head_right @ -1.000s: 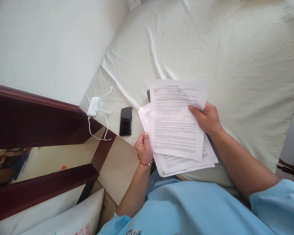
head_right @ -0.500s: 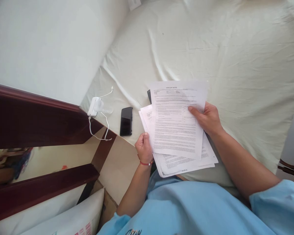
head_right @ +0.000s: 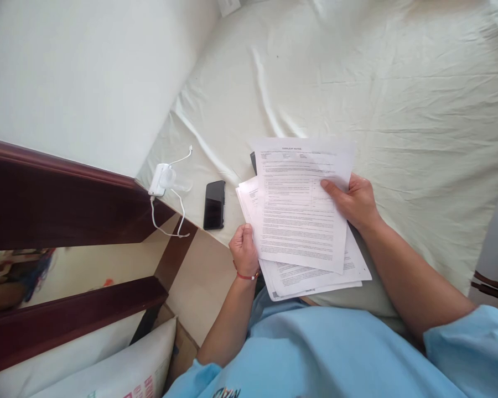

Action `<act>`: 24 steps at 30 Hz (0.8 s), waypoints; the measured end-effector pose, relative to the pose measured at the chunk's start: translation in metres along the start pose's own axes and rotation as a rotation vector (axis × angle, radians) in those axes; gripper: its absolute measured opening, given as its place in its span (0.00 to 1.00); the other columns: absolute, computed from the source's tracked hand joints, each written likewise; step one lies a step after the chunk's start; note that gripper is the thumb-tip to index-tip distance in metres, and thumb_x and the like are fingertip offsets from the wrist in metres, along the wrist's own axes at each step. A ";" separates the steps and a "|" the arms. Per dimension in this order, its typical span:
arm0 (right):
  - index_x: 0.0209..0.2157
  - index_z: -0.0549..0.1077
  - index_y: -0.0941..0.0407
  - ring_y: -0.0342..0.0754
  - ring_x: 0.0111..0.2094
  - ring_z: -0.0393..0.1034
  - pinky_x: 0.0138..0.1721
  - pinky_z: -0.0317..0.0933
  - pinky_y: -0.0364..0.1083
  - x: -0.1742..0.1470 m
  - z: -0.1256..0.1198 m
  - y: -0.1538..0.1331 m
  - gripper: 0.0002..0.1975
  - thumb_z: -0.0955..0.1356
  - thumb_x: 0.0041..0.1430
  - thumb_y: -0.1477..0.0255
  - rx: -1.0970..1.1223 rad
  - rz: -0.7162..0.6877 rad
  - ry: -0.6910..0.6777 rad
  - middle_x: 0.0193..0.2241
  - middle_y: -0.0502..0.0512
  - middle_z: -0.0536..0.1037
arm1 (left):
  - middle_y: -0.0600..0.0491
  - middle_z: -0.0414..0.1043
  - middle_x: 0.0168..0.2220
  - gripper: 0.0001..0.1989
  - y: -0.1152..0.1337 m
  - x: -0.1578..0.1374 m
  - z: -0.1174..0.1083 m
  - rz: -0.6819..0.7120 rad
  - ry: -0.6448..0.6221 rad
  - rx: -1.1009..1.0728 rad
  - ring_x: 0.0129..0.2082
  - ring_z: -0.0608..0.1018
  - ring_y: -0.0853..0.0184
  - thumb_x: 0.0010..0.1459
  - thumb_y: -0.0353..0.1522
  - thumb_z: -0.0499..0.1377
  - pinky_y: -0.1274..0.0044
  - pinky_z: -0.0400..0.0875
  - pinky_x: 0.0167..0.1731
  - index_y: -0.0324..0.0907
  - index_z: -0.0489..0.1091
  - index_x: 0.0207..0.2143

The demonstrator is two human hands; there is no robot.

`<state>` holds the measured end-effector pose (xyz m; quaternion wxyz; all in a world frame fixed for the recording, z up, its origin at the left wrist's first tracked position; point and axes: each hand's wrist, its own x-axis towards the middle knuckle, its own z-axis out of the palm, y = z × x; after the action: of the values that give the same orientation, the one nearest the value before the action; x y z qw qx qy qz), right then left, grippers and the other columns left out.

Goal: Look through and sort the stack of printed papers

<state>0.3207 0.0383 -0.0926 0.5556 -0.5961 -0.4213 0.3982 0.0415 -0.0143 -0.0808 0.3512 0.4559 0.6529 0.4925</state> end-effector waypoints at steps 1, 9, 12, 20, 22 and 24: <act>0.38 0.84 0.46 0.63 0.41 0.83 0.42 0.79 0.62 0.000 0.000 0.000 0.15 0.78 0.56 0.52 -0.015 -0.005 0.005 0.38 0.51 0.86 | 0.57 0.60 0.24 0.26 0.000 0.000 0.000 0.005 0.003 0.013 0.26 0.62 0.70 0.66 0.53 0.58 0.78 0.59 0.28 0.42 0.65 0.26; 0.38 0.84 0.46 0.64 0.42 0.82 0.45 0.77 0.63 -0.003 0.001 -0.007 0.14 0.77 0.58 0.52 -0.026 -0.020 -0.018 0.40 0.52 0.87 | 0.57 0.62 0.24 0.27 0.001 0.002 0.000 0.028 0.021 0.067 0.27 0.63 0.69 0.67 0.54 0.57 0.78 0.60 0.29 0.42 0.64 0.26; 0.38 0.84 0.48 0.64 0.42 0.82 0.45 0.77 0.62 -0.002 0.002 -0.007 0.15 0.76 0.58 0.52 -0.036 -0.025 -0.032 0.39 0.53 0.87 | 0.57 0.61 0.24 0.28 0.000 0.002 0.000 0.022 0.018 0.040 0.27 0.63 0.69 0.66 0.55 0.58 0.78 0.60 0.29 0.42 0.63 0.26; 0.39 0.84 0.49 0.65 0.43 0.82 0.44 0.76 0.62 -0.003 0.003 -0.005 0.15 0.75 0.61 0.53 -0.093 -0.043 -0.040 0.39 0.54 0.86 | 0.57 0.60 0.23 0.29 0.001 0.000 0.002 -0.013 0.025 -0.042 0.27 0.62 0.70 0.66 0.56 0.59 0.78 0.59 0.28 0.42 0.65 0.26; 0.38 0.84 0.49 0.65 0.42 0.82 0.43 0.76 0.62 -0.003 0.003 -0.005 0.14 0.74 0.61 0.53 -0.114 -0.044 -0.045 0.38 0.54 0.86 | 0.57 0.61 0.23 0.29 0.002 -0.001 0.002 -0.005 0.026 -0.035 0.26 0.62 0.70 0.66 0.56 0.58 0.78 0.59 0.28 0.42 0.65 0.25; 0.38 0.84 0.49 0.65 0.41 0.82 0.42 0.76 0.61 -0.003 0.003 -0.005 0.14 0.74 0.62 0.53 -0.136 -0.045 -0.047 0.37 0.54 0.86 | 0.57 0.61 0.23 0.29 0.003 -0.002 0.002 0.002 0.028 -0.033 0.26 0.62 0.70 0.67 0.55 0.58 0.78 0.59 0.27 0.42 0.64 0.25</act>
<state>0.3165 0.0366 -0.0880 0.5124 -0.6134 -0.4737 0.3698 0.0445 -0.0154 -0.0785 0.3491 0.4436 0.6492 0.5097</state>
